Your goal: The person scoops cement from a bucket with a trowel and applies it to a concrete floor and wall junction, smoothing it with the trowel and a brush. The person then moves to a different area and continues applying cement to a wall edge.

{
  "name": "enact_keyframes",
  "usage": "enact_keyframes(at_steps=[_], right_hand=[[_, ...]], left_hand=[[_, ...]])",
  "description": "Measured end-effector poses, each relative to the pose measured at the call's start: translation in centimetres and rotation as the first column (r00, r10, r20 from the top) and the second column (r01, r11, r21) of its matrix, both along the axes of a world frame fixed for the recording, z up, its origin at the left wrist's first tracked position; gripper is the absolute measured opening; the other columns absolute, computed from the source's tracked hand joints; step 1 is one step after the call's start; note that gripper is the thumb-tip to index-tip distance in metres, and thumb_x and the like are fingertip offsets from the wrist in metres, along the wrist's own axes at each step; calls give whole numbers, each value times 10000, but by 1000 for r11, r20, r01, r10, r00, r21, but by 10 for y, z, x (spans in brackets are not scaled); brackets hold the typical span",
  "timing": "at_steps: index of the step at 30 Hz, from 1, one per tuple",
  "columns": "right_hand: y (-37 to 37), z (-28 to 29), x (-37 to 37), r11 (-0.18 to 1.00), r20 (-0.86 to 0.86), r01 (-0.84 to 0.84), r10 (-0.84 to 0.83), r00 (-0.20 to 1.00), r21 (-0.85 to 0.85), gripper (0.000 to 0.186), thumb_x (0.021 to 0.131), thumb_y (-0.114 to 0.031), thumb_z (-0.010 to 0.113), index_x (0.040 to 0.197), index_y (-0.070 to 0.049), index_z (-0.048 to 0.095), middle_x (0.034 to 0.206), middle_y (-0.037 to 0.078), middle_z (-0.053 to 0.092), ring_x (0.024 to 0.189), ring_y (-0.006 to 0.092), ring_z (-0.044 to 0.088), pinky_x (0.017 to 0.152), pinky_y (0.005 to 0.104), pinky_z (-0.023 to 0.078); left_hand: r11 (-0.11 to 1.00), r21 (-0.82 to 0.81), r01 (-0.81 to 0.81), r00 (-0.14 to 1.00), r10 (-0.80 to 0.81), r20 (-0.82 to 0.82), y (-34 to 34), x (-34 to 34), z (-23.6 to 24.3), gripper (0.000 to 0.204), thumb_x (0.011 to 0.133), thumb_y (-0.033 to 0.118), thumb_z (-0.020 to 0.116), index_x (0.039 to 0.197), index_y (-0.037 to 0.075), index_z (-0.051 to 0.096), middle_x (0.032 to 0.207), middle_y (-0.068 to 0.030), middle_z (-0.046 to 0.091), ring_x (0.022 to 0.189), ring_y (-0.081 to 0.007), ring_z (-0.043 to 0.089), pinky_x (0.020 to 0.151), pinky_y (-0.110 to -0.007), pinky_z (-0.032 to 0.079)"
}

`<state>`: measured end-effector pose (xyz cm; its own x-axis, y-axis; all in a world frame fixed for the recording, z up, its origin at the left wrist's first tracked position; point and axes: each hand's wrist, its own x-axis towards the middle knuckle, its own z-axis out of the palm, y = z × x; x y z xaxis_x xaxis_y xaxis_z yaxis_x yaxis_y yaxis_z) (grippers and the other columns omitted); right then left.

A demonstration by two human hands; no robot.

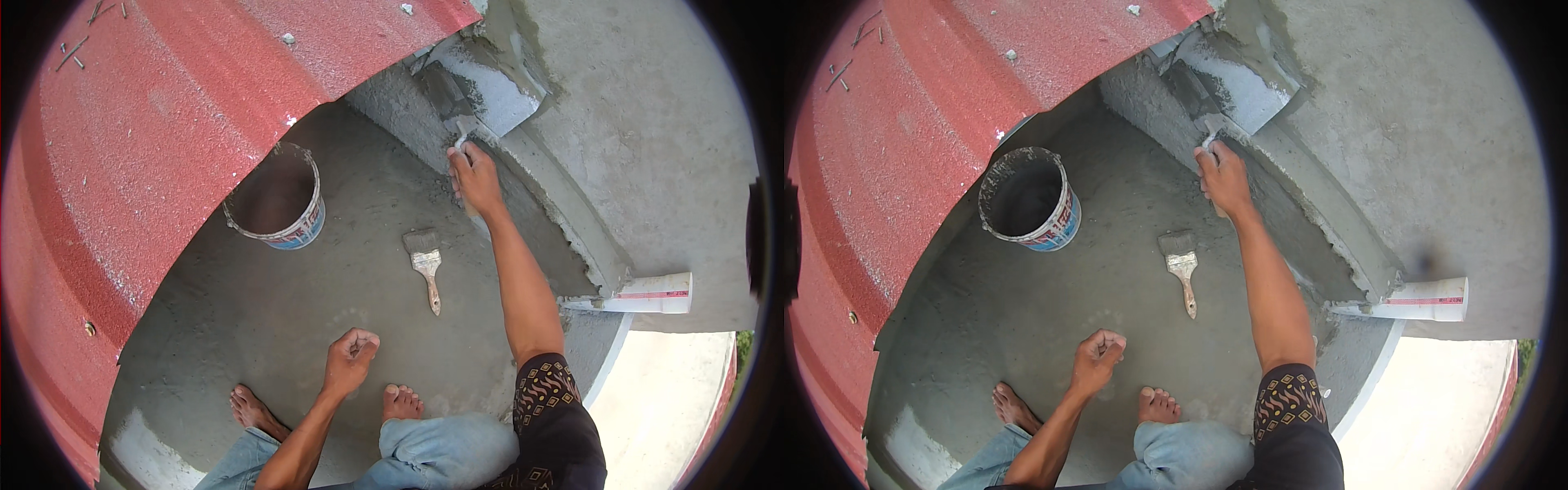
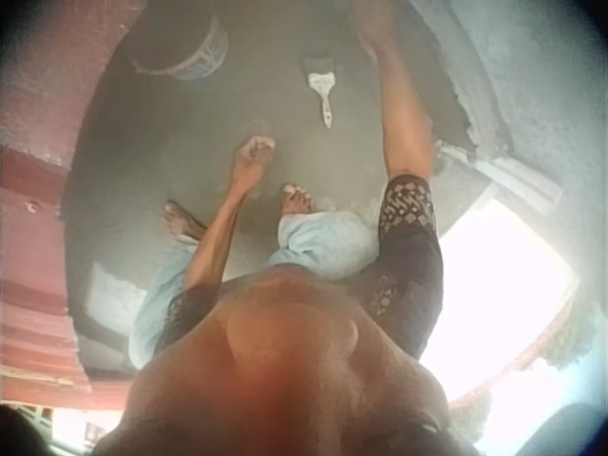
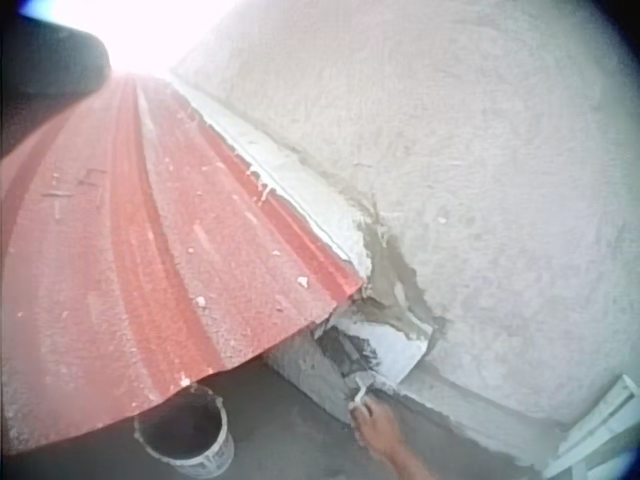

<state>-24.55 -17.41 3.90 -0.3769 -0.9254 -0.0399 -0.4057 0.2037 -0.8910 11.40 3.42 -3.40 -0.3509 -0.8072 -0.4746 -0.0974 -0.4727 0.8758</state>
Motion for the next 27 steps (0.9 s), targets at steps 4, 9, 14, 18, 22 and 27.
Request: enact_keyframes(at_steps=[4, 9, 14, 18, 22, 27], right_hand=[[22, -5, -15, 993, 194, 114, -114, 974, 15, 342, 1104, -355, 641, 943, -54, 627, 784, 33, 648, 584, 122, 605, 506, 320, 499], [68, -4, -33, 984, 217, 168, -175, 960, 52, 337, 1108, -359, 632, 945, -66, 610, 788, 25, 635, 578, 118, 591, 507, 321, 495], [102, 2, -36, 991, 74, 115, -120, 990, 69, 324, 1111, -345, 630, 961, -58, 609, 780, 29, 632, 582, 119, 602, 508, 323, 487], [60, 7, -2, 999, 128, -3, 8, 992, -46, 324, 1116, -332, 621, 967, -44, 610, 772, 37, 640, 580, 120, 609, 507, 324, 488], [7, -1, 16, 994, 119, 58, -46, 992, -97, 330, 1118, -322, 621, 958, -34, 608, 768, 46, 643, 581, 121, 611, 505, 327, 495], [19, -16, 2, 973, 233, 181, -144, 962, -145, 331, 1119, -326, 615, 953, -40, 611, 766, 47, 630, 586, 123, 607, 499, 323, 491]], left_hand=[[1000, -15, 15, 1000, -16, -23, -2, -6, 1, 154, 1043, 157, 715, 1046, 4, 734, 838, 19, 690, 766, -64, 602, 716, -267, 506], [998, -6, 69, 997, -69, 32, -7, -5, -2, 221, 1062, 223, 705, 1060, 3, 721, 858, -5, 686, 785, -96, 632, 733, -287, 519], [998, -16, 59, 997, -58, 44, -3, -4, -6, 210, 1060, 216, 707, 1054, 6, 724, 841, 0, 679, 777, -91, 626, 720, -286, 513], [995, 2, 101, 993, -101, 53, 4, -11, -9, 206, 1056, 204, 716, 1058, -2, 727, 848, -4, 689, 780, -89, 628, 717, -287, 514], [986, 2, 165, 985, -165, 49, 3, -27, 7, 169, 1035, 165, 721, 1091, 8, 752, 859, -7, 723, 792, -76, 628, 752, -280, 528], [987, -44, 155, 988, -154, 16, 7, -28, 7, 180, 1035, 164, 723, 1109, 3, 754, 890, -24, 734, 819, -84, 655, 768, -285, 540]])
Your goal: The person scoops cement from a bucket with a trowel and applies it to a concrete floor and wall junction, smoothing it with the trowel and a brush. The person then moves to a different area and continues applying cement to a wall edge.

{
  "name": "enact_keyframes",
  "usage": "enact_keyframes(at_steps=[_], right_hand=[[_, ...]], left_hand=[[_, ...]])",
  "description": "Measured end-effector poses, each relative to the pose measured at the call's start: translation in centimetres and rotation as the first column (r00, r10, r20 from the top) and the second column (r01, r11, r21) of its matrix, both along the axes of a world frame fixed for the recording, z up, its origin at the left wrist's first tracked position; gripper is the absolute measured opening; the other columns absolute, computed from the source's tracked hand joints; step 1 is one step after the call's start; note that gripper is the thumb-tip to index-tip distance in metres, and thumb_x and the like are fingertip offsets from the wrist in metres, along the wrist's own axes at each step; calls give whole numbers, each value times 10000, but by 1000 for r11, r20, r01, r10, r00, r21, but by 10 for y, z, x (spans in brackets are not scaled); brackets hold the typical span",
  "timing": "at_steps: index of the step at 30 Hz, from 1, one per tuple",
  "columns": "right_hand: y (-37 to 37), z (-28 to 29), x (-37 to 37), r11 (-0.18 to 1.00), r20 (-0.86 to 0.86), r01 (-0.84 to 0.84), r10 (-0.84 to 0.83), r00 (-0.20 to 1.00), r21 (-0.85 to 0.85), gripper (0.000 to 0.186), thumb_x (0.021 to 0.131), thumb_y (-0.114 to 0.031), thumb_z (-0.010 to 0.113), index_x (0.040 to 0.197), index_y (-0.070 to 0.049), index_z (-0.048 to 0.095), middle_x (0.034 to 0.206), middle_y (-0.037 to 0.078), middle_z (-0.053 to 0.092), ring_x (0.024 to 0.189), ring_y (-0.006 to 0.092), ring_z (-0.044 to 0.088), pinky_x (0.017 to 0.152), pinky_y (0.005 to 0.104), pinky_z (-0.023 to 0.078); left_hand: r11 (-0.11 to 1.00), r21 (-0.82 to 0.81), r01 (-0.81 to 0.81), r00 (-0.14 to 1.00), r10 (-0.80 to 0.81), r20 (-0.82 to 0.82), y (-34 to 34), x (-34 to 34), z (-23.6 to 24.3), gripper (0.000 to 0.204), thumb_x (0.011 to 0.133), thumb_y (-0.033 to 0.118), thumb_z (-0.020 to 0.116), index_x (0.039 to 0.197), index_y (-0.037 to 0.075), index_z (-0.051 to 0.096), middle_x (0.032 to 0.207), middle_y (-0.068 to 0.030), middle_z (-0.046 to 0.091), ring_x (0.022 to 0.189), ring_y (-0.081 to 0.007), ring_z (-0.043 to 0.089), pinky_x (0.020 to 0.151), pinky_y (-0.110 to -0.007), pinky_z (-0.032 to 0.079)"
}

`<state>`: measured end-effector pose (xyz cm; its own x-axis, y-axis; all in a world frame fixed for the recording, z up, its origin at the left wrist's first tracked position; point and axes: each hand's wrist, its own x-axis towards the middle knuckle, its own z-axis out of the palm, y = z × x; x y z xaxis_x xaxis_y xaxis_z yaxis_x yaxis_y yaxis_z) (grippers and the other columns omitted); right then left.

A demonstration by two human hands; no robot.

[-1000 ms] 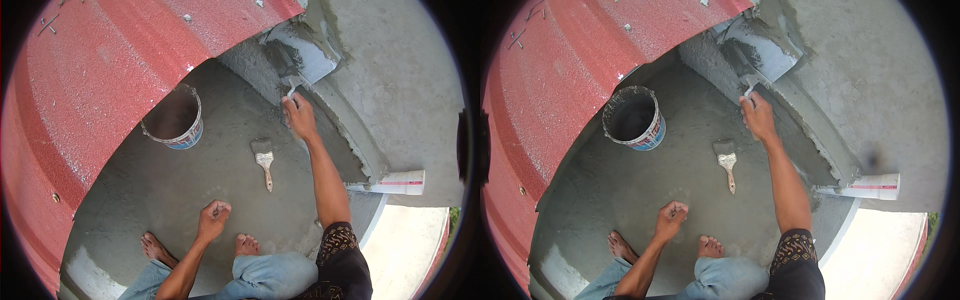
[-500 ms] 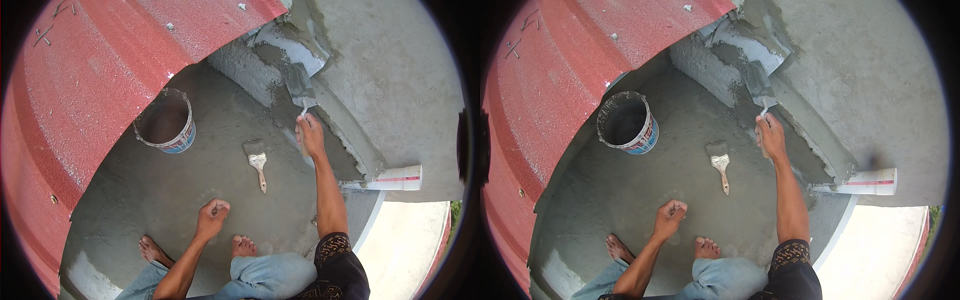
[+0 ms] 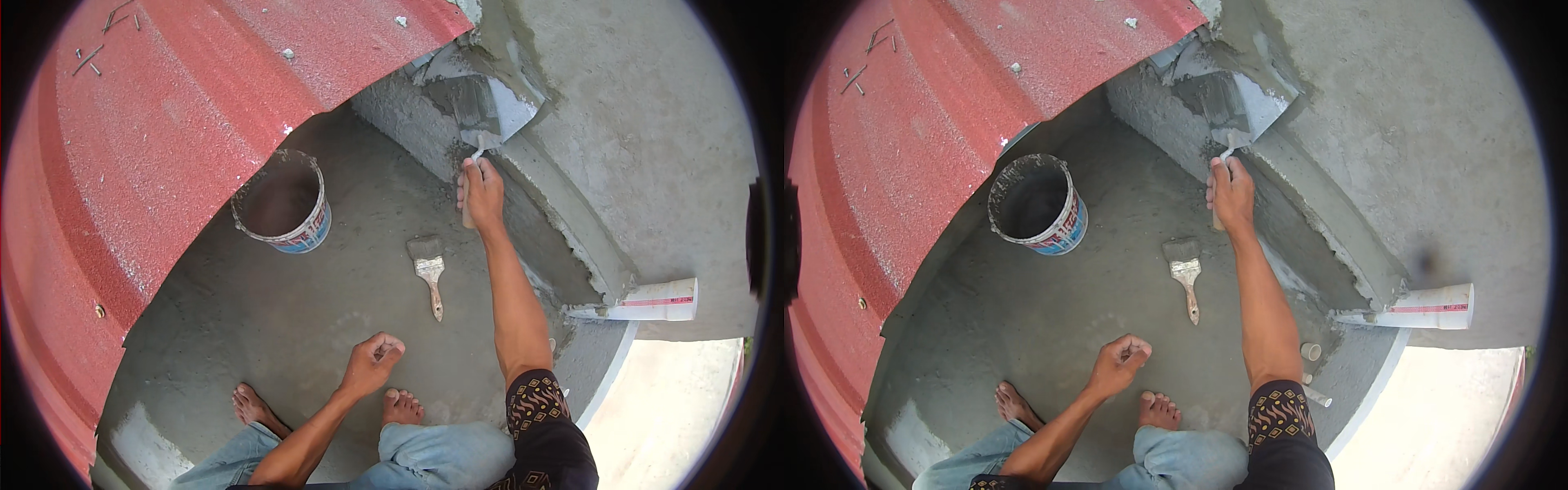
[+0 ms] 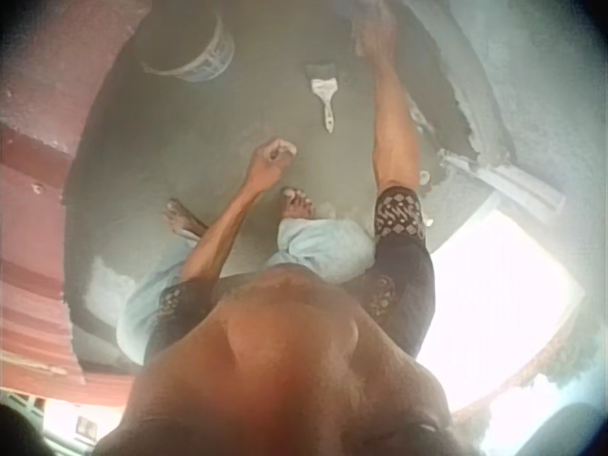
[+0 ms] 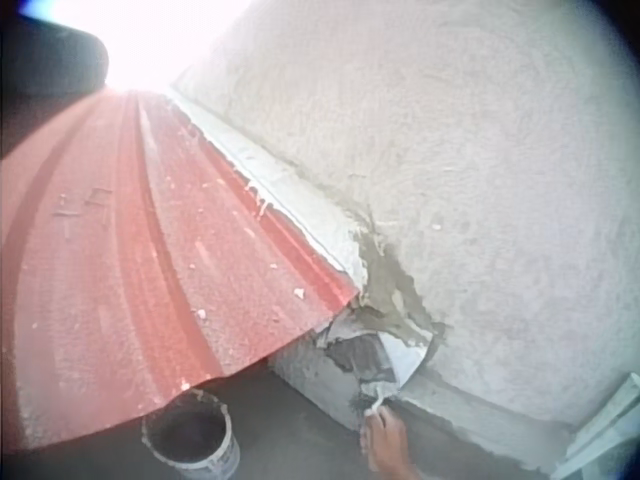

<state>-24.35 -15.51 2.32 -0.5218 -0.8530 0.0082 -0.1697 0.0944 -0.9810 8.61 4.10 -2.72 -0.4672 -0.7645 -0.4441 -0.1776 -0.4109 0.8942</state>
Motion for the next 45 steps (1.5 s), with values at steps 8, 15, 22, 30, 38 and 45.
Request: enact_keyframes(at_steps=[8, 15, 22, 30, 38, 45], right_hand=[[76, 1, -43, 1000, 119, 6, -4, 993, -16, 331, 1114, -372, 634, 992, -65, 620, 802, 38, 627, 595, 120, 594, 504, 308, 484], [189, 19, -17, 992, 29, -79, 77, 997, 98, 301, 1084, -328, 672, 1164, -39, 642, 842, 35, 625, 625, 113, 594, 558, 291, 500], [214, 51, 43, 877, 19, -296, 312, 950, 378, 351, 1012, -196, 730, 1275, 14, 628, 870, 60, 630, 736, 130, 636, 638, 322, 520], [130, 67, 84, 749, -670, -398, 657, 345, 530, 407, 1004, -123, 677, 1346, 86, 608, 1187, 289, 715, 986, 484, 746, 856, 536, 610], [36, 22, 180, 775, -738, -277, 628, 245, 568, 363, 934, -61, 700, 1246, 125, 717, 1160, 286, 739, 1095, 349, 785, 787, 422, 687], [39, 14, 177, 548, -606, -440, 795, 10, 712, 259, 963, -116, 701, 1144, 26, 819, 1183, 206, 769, 1188, 337, 752, 834, 445, 689]], left_hand=[[947, -32, -320, 947, 320, -13, -35, 36, -16, 192, 1051, 179, 706, 1139, 9, 723, 953, -5, 696, 835, -103, 646, 761, -288, 528], [608, -132, -783, 622, 771, -137, -234, 140, -9, 814, 1107, 624, 479, 1683, 51, 426, 1717, -153, 447, 1600, -298, 389, 1299, -536, 271], [747, -488, -451, 866, 498, -38, -305, 93, 16, 469, 1130, 308, 627, 1534, 71, 650, 1565, -75, 637, 1452, -204, 553, 1231, -346, 378], [657, -745, -117, 985, 171, -4, -264, 20, 59, 470, 1140, 418, 601, 1366, 37, 757, 1340, -152, 778, 1305, -258, 691, 1148, -367, 480], [697, -717, 1, 992, 93, 91, -266, -12, 64, 450, 1137, 404, 586, 1359, 61, 775, 1322, -144, 789, 1287, -249, 701, 1132, -369, 493], [751, -657, 63, 992, 23, 121, -275, -13, 75, 465, 1121, 431, 606, 1340, 63, 787, 1269, -123, 804, 1212, -209, 712, 1119, -350, 497]])
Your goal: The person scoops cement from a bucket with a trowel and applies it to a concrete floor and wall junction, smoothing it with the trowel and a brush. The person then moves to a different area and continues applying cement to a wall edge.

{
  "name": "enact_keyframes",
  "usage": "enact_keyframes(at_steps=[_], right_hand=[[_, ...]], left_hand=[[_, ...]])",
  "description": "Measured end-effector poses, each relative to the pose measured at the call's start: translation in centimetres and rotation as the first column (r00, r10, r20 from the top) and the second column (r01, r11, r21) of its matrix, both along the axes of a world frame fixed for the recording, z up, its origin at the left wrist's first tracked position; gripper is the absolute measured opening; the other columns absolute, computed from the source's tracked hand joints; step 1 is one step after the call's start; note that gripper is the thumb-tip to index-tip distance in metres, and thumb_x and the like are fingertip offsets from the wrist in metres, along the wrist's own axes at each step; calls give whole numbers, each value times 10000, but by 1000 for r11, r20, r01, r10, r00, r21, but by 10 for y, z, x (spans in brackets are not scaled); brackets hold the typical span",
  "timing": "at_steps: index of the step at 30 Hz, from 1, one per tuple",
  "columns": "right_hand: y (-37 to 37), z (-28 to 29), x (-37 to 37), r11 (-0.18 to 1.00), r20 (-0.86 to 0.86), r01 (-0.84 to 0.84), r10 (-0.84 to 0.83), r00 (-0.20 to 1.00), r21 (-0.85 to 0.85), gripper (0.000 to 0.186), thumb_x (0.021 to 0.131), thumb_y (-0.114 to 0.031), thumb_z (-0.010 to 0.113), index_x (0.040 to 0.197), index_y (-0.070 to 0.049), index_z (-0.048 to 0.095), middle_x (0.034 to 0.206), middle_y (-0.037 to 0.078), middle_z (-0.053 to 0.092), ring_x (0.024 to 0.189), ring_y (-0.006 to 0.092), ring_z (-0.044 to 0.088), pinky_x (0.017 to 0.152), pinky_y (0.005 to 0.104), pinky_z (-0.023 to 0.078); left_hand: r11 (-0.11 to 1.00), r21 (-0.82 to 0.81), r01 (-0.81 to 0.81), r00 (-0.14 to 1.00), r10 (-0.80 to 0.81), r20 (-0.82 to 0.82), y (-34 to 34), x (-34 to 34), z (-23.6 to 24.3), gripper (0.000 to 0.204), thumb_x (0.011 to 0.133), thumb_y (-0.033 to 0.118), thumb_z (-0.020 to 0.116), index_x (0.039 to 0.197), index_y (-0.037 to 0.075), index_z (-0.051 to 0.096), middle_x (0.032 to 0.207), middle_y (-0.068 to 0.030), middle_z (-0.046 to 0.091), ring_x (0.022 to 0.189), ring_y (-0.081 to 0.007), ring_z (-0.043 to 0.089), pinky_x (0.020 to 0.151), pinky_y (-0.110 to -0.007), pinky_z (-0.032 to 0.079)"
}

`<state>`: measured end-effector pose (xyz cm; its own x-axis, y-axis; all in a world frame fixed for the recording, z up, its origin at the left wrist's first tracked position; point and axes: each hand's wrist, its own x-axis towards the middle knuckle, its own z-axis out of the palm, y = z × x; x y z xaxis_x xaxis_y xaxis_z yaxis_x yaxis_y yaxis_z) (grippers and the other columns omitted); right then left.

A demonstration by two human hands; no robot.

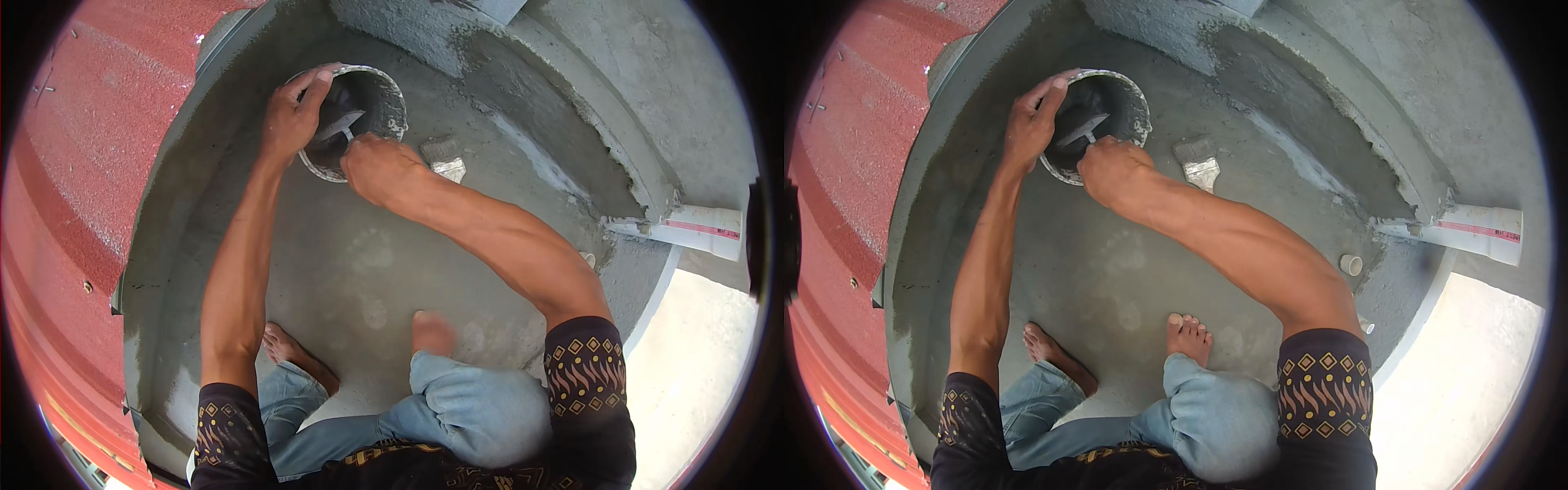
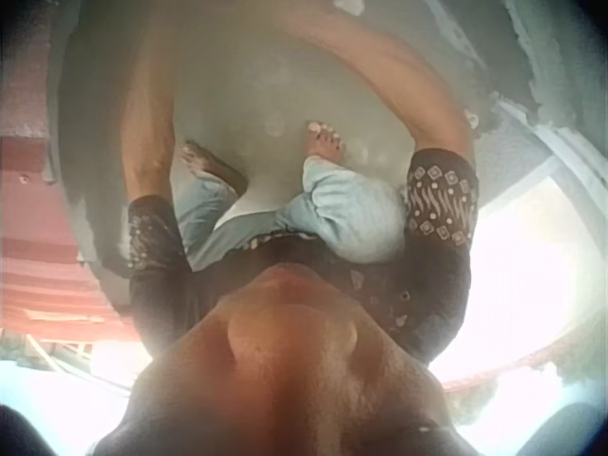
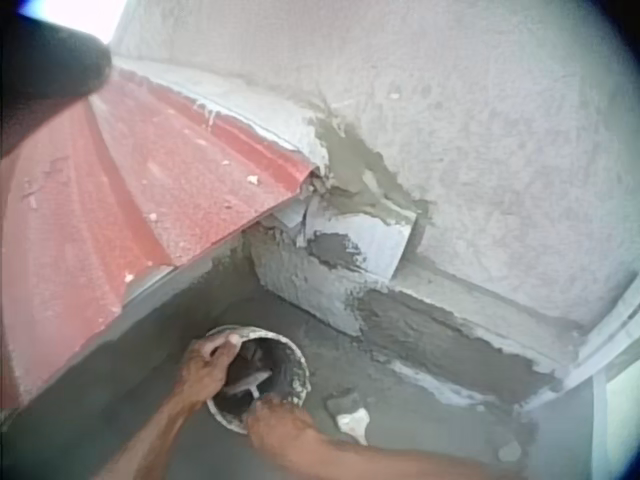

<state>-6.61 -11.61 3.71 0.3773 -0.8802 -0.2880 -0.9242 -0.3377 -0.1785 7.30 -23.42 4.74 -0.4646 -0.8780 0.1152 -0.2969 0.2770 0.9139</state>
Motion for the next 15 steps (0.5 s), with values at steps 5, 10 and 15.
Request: enact_keyframes(at_steps=[5, 10, 15], right_hand=[[4, 13, -18, 998, 109, 57, -60, 992, 28, 246, 991, -69, 576, 1001, 65, 782, 1092, 282, 762, 1013, 401, 778, 813, 505, 651], [-16, 5, 0, 981, 120, 134, -118, 986, -140, 217, 977, -50, 598, 988, 61, 784, 1074, 296, 758, 1045, 439, 770, 796, 496, 649], [-5, 3, 4, 998, -127, -60, 64, 990, 34, 200, 965, -71, 659, 1045, 36, 807, 1128, 246, 775, 1116, 398, 757, 851, 468, 666]], left_hand=[[999, -32, 13, 1000, -13, -4, -11, 3, -1, 490, 1119, 462, 602, 1339, 65, 788, 1176, -95, 816, 1153, -162, 698, 1063, -333, 516], [999, 1, 32, 998, -32, 45, -10, -6, 3, 468, 1118, 437, 601, 1330, 66, 792, 1167, -84, 816, 1145, -166, 706, 1060, -337, 521], [999, 34, 21, 998, -22, 54, -12, 4, 7, 445, 1112, 418, 613, 1318, 71, 800, 1191, -70, 808, 1157, -164, 698, 1063, -341, 519]])
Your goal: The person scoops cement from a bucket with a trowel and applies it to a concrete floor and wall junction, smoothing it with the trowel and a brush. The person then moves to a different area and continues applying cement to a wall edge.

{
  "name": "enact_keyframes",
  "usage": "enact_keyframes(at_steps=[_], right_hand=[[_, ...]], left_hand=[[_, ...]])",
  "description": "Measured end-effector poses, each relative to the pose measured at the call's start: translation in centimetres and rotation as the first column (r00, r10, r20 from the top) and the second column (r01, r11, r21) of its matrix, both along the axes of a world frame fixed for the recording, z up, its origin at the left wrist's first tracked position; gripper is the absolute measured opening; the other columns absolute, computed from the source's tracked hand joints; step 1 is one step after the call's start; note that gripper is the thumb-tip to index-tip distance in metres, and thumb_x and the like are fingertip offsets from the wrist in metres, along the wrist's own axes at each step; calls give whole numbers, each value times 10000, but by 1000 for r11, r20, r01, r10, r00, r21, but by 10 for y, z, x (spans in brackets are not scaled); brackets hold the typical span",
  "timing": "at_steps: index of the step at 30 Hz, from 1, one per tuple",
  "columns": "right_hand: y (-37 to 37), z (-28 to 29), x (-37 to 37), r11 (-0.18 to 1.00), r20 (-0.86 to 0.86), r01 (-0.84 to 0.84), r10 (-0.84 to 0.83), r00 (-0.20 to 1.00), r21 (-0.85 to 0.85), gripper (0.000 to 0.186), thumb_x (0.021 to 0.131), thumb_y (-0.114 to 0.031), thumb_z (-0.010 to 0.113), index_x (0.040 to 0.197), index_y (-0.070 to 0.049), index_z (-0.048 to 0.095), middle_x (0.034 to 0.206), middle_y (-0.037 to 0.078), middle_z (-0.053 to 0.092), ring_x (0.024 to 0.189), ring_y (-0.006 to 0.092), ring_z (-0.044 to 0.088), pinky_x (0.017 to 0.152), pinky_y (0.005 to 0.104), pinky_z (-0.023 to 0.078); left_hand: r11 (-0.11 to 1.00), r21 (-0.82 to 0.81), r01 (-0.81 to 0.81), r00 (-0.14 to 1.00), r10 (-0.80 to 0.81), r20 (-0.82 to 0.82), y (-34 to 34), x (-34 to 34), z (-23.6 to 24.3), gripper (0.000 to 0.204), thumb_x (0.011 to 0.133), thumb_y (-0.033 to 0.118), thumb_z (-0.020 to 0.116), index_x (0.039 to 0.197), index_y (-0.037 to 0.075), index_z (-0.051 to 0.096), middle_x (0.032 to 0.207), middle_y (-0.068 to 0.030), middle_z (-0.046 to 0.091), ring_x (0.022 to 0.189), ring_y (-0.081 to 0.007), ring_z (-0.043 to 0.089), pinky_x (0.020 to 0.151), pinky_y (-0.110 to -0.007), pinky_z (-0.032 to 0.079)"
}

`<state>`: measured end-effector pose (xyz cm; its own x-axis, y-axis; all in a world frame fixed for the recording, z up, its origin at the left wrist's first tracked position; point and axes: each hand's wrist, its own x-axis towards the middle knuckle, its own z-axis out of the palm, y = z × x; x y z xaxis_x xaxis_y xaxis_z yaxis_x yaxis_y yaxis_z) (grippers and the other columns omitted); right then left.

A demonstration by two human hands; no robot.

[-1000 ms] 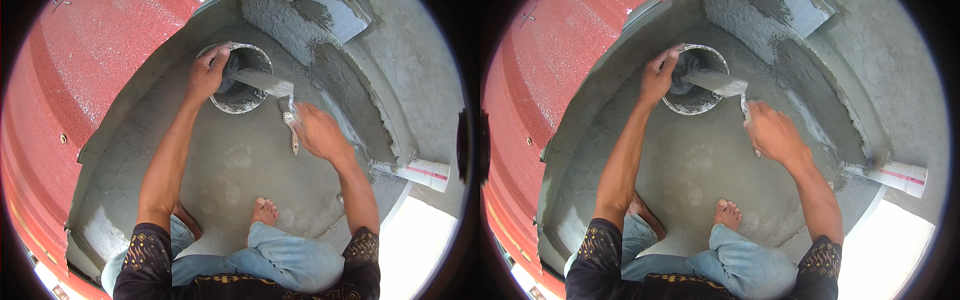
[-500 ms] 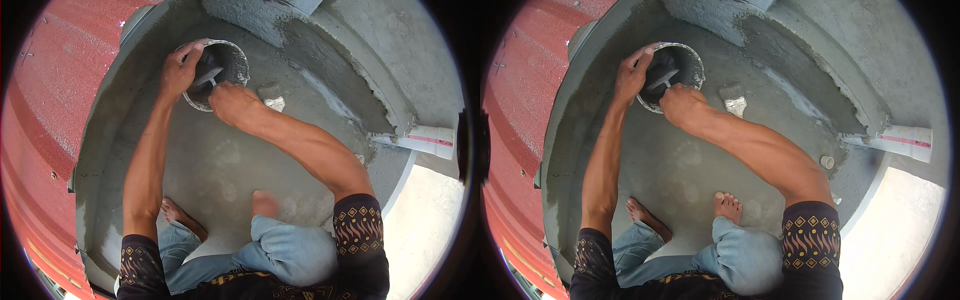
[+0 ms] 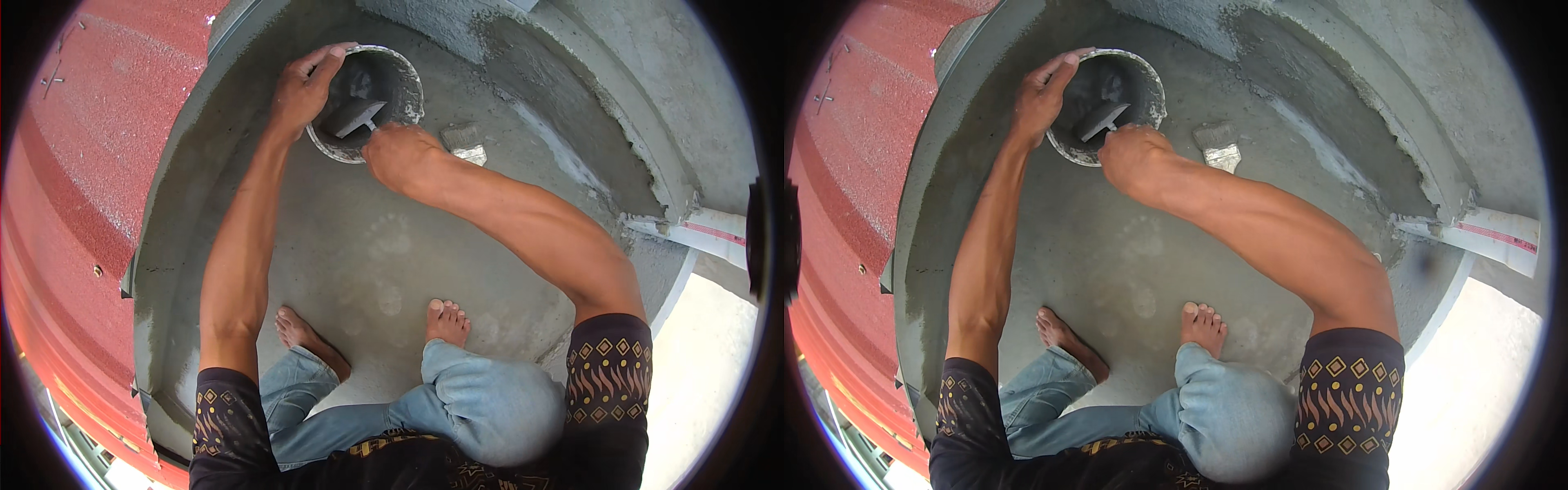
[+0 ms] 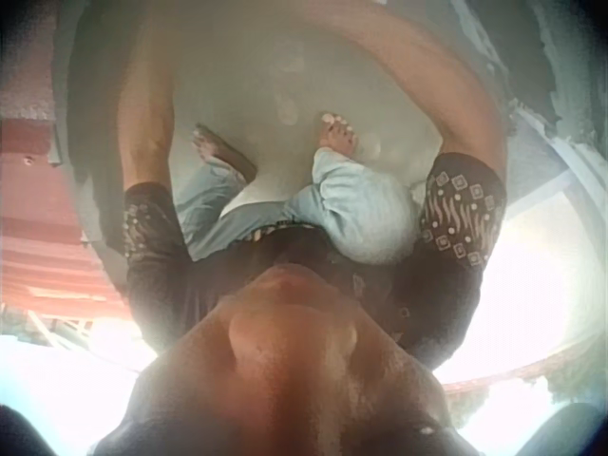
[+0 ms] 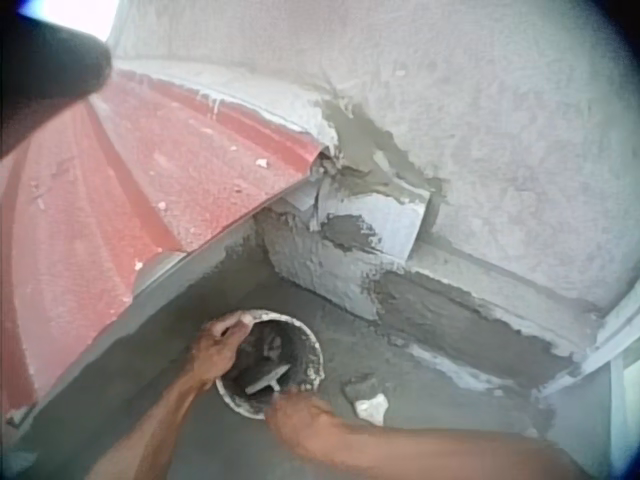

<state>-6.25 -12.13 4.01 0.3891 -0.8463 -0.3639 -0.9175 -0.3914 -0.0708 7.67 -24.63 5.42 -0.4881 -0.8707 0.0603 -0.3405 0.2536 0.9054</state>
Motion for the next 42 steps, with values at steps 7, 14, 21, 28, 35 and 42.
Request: enact_keyframes(at_steps=[7, 14, 21, 28, 35, 42], right_hand=[[-16, 8, -5, 991, 2, 86, -86, 996, -99, 254, 900, -103, 775, 1129, -12, 839, 1175, 163, 797, 1175, 314, 747, 857, 435, 680], [-12, 28, -9, 997, -65, -38, 34, 997, -61, 222, 895, -106, 790, 1093, -29, 852, 1189, 168, 794, 1164, 288, 750, 831, 387, 683], [-9, 10, -4, 986, -195, -27, 60, 979, 166, 200, 887, -110, 798, 1061, -24, 848, 1166, 157, 788, 1227, 306, 738, 838, 408, 683], [-6, 19, -16, 981, -141, -64, 39, 989, -181, 230, 923, -109, 765, 1130, -32, 830, 1166, 159, 792, 1131, 316, 775, 859, 422, 676], [-10, 16, -33, 995, -188, -3, -17, 982, -102, 356, 842, -112, 858, 1186, -24, 828, 1274, 154, 776, 1225, 290, 734, 855, 399, 680], [-15, 6, -39, 984, -19, 46, -43, 999, 175, 189, 941, -47, 671, 1064, 47, 779, 1133, 219, 778, 1060, 389, 783, 858, 492, 670]], left_hand=[[993, 110, 32, 997, -24, -74, -4, -10, -1, 470, 1112, 443, 626, 1341, 68, 790, 1215, -48, 802, 1172, -158, 693, 1063, -337, 519], [998, 32, 47, 999, -47, -26, -9, -5, -3, 447, 1101, 448, 635, 1315, 97, 812, 1179, -45, 807, 1107, -154, 703, 1047, -330, 530], [999, 34, 33, 999, -32, -17, -9, -8, -2, 447, 1094, 437, 633, 1324, 95, 807, 1192, -52, 814, 1149, -170, 711, 1074, -338, 525], [993, 111, 47, 999, -44, -26, -4, -19, 3, 435, 1095, 410, 629, 1317, 80, 805, 1177, -66, 813, 1127, -166, 708, 1063, -331, 523], [1000, 25, 11, 1000, -12, 28, -8, -20, -1, 452, 1075, 452, 637, 1315, 113, 814, 1204, -93, 809, 1135, -196, 712, 1047, -341, 529], [1000, 7, 24, 997, -24, 70, -7, -28, 1, 452, 1106, 428, 607, 1329, 87, 802, 1266, -77, 797, 1224, -191, 689, 1115, -349, 490]])
